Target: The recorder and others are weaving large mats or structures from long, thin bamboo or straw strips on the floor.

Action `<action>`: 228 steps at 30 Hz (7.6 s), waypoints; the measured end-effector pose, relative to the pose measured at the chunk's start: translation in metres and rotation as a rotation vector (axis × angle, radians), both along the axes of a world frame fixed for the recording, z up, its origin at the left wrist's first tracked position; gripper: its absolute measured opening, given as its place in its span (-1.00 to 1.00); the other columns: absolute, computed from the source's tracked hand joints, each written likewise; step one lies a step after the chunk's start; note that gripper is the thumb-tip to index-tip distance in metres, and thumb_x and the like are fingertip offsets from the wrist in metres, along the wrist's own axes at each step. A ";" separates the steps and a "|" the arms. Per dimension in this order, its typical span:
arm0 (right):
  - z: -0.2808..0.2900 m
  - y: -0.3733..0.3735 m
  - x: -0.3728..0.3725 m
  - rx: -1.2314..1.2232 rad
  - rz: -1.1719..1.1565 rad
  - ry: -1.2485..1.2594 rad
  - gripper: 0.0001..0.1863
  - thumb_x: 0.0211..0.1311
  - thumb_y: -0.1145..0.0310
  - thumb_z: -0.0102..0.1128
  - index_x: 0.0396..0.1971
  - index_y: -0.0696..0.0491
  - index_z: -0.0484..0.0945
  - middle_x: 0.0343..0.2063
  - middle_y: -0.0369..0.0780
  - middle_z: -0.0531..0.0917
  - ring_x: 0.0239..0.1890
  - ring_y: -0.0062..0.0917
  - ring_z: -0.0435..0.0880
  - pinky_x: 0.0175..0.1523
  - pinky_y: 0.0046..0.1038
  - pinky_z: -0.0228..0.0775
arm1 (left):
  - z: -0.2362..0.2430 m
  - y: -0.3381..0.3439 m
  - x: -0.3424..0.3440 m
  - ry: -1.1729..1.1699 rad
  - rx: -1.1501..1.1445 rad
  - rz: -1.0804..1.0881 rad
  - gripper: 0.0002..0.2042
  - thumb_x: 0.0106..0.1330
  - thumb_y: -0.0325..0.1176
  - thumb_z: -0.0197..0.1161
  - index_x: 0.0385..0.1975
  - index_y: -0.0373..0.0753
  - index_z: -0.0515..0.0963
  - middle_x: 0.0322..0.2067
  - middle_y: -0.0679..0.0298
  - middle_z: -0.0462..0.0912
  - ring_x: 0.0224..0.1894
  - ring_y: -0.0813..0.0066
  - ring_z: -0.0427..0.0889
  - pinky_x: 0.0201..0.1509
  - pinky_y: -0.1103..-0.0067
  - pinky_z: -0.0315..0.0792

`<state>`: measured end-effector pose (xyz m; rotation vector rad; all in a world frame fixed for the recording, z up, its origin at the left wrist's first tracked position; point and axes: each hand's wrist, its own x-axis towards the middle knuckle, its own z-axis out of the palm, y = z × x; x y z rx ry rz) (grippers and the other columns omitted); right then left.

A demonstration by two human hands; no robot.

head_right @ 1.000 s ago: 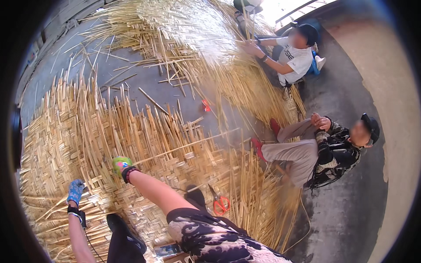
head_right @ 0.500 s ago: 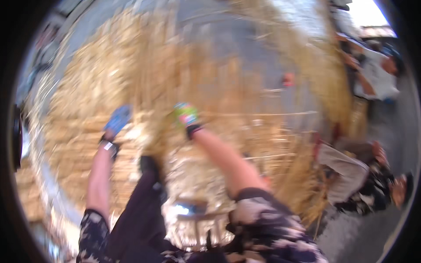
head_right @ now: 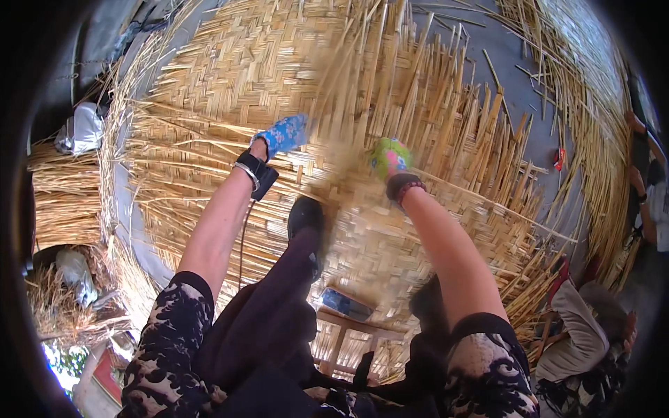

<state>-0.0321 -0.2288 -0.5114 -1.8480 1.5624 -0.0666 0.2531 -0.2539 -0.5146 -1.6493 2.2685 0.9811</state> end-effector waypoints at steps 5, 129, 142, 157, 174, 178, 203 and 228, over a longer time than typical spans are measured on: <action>0.012 0.000 -0.012 -0.035 0.082 0.140 -0.76 -0.19 0.16 0.10 -0.56 0.02 0.53 -0.64 -0.18 0.55 -0.52 -0.31 0.53 -0.45 -0.34 0.34 | 0.047 0.014 -0.093 -0.164 0.020 0.455 -0.29 -0.06 0.08 0.12 -0.02 -0.37 0.22 -0.13 -0.03 0.41 -0.07 0.12 0.39 -0.01 0.38 0.24; 0.027 0.011 -0.113 -0.009 -0.162 -0.629 -0.78 -0.05 0.43 0.08 -0.32 0.08 0.49 -0.50 -0.25 0.59 -0.42 -0.55 0.56 -0.38 -0.46 0.36 | 0.022 0.025 -0.224 0.200 -0.229 -0.005 -0.80 0.02 -0.41 0.04 -0.34 -0.19 0.51 -0.43 0.13 0.55 -0.28 0.23 0.52 -0.24 0.45 0.38; 0.048 -0.001 -0.148 -0.079 0.173 0.337 -0.73 -0.20 0.14 0.19 -0.50 0.00 0.53 -0.51 -0.13 0.56 -0.41 -0.22 0.53 -0.36 -0.29 0.36 | 0.004 0.039 -0.230 0.357 -0.363 0.004 -0.77 -0.01 -0.47 0.02 -0.34 -0.06 0.53 -0.34 0.18 0.52 -0.23 0.23 0.46 -0.17 0.42 0.34; 0.065 0.026 -0.216 -0.278 0.205 0.317 -0.94 -0.23 0.39 0.09 -0.65 0.01 0.51 -0.66 -0.13 0.52 -0.53 -0.22 0.51 -0.42 -0.30 0.34 | 0.075 0.003 -0.302 0.368 -0.317 -0.450 -0.75 -0.02 -0.52 -0.01 -0.32 -0.17 0.50 -0.38 0.10 0.51 -0.27 0.18 0.48 -0.14 0.43 0.34; -0.004 0.018 -0.217 0.068 -0.850 -0.816 -0.68 -0.12 0.48 0.19 -0.25 0.16 0.47 -0.36 -0.17 0.57 -0.32 -0.60 0.52 -0.21 -0.59 0.34 | 0.037 0.022 -0.334 0.195 -0.170 0.224 -0.78 0.02 -0.22 0.08 -0.63 -0.24 0.51 -0.57 0.06 0.51 -0.45 0.11 0.49 -0.35 0.37 0.36; 0.001 0.020 -0.205 -0.037 -0.705 -0.294 -0.73 -0.10 0.42 0.16 -0.29 0.09 0.47 -0.34 -0.15 0.56 -0.31 -0.38 0.54 -0.25 -0.48 0.35 | 0.046 0.020 -0.327 0.272 -0.050 0.339 -0.75 0.01 -0.18 0.10 -0.65 -0.26 0.50 -0.58 0.05 0.51 -0.46 0.11 0.48 -0.36 0.39 0.35; -0.019 0.000 -0.191 0.110 -0.801 -0.511 -0.62 -0.24 0.41 0.30 -0.32 0.18 0.46 -0.41 -0.17 0.57 -0.39 -0.48 0.56 -0.30 -0.52 0.38 | 0.041 0.020 -0.322 0.491 -0.072 0.365 -0.74 0.01 -0.20 0.15 -0.67 -0.30 0.46 -0.67 0.07 0.48 -0.62 0.19 0.46 -0.51 0.46 0.33; 0.009 0.060 -0.220 0.141 -0.981 -1.171 -0.75 -0.06 0.58 0.09 -0.29 0.19 0.49 -0.43 -0.22 0.59 -0.38 -0.51 0.58 -0.26 -0.62 0.40 | 0.028 0.022 -0.334 0.497 -0.005 0.099 -0.66 -0.07 -0.46 0.09 -0.20 -0.18 0.43 -0.36 0.01 0.48 -0.26 0.09 0.46 -0.15 0.39 0.33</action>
